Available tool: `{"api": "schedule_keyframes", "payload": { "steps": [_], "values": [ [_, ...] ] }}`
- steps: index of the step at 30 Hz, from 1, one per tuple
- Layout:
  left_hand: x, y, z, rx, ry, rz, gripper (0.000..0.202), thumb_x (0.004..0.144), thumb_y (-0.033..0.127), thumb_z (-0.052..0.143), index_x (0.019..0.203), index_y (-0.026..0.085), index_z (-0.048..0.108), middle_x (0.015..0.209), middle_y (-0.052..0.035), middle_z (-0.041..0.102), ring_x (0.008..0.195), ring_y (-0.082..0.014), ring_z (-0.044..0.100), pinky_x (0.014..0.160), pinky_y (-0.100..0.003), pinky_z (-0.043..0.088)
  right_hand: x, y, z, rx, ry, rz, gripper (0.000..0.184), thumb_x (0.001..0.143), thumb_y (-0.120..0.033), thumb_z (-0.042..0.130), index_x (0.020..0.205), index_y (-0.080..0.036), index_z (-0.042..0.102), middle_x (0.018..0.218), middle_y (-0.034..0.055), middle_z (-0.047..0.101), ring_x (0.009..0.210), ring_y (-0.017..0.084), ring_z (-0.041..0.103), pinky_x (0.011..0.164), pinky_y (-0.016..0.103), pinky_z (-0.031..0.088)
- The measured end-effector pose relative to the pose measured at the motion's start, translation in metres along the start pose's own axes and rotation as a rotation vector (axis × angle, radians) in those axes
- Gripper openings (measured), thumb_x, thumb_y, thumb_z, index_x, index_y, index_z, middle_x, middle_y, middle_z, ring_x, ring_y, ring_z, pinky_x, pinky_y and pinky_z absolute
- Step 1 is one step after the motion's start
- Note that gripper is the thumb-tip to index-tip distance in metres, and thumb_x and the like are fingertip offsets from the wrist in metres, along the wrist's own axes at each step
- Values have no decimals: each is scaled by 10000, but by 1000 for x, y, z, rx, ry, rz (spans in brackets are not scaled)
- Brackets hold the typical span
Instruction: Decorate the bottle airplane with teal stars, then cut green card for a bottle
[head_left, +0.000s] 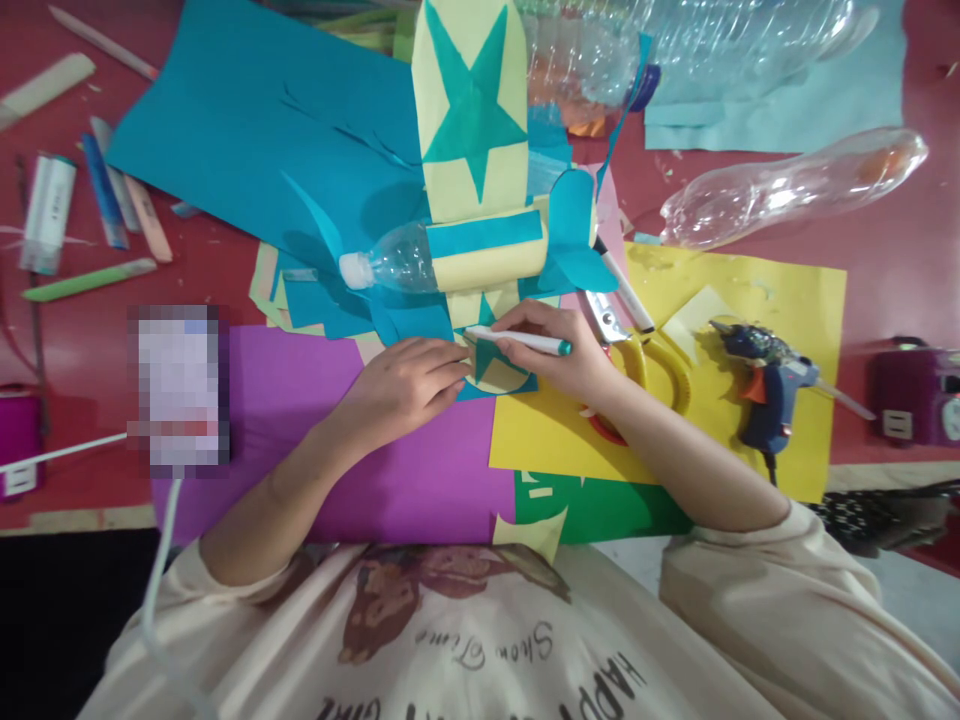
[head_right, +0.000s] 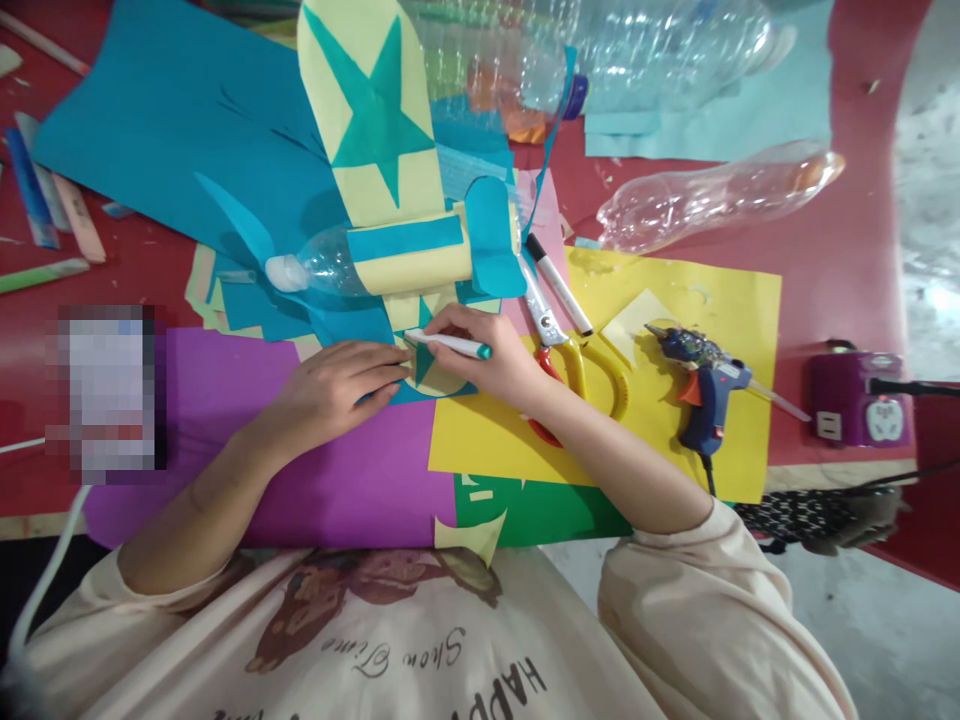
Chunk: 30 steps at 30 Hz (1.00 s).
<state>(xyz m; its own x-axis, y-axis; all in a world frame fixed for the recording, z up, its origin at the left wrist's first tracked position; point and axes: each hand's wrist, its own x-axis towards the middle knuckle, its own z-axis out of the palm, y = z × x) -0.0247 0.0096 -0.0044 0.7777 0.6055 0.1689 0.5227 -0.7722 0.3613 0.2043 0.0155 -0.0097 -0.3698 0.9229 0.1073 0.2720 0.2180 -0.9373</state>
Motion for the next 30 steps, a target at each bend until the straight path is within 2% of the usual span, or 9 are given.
{"api": "schedule_keyframes", "payload": {
  "steps": [4,8,13,18,23,30],
  "values": [
    [1,0,0,10,21,16,317,1021,232,394,1041,172,704,1113,-99,739,1078,-222,681,897,-370,559,0,-1,0,7,-4,1,341,911,-473,569,895,-144,659,760,24,635,620,103,498,560,242,381],
    [1,1,0,3,48,33,307,1017,217,404,1023,150,703,1090,-106,743,1054,-230,691,880,-369,559,0,1,-1,26,-26,-15,269,904,-404,588,888,-144,653,740,16,627,604,97,494,545,233,375],
    [1,0,0,-12,18,15,312,1019,223,397,1036,166,703,1107,-105,739,1077,-229,682,896,-375,553,1,2,-2,48,-54,-22,184,885,-332,610,861,-152,639,720,5,619,584,93,493,529,224,370],
    [0,0,0,2,-7,-1,310,1019,234,400,1066,183,702,1129,-98,734,1102,-218,672,917,-366,552,0,0,-1,5,0,-20,244,904,-387,593,889,-151,652,753,22,634,622,105,511,552,235,382],
    [-1,0,1,-9,4,3,316,1021,232,395,1060,173,704,1135,-100,732,1102,-224,672,912,-376,552,0,-2,-1,14,-4,1,318,906,-455,583,879,-144,645,738,20,619,596,97,482,539,235,371],
    [0,0,1,2,38,26,319,1021,220,394,1026,155,707,1103,-101,741,1068,-224,686,888,-366,553,0,0,-2,61,-57,26,202,871,-347,621,847,-147,640,676,-9,590,554,81,462,506,216,349]
  ]
}}
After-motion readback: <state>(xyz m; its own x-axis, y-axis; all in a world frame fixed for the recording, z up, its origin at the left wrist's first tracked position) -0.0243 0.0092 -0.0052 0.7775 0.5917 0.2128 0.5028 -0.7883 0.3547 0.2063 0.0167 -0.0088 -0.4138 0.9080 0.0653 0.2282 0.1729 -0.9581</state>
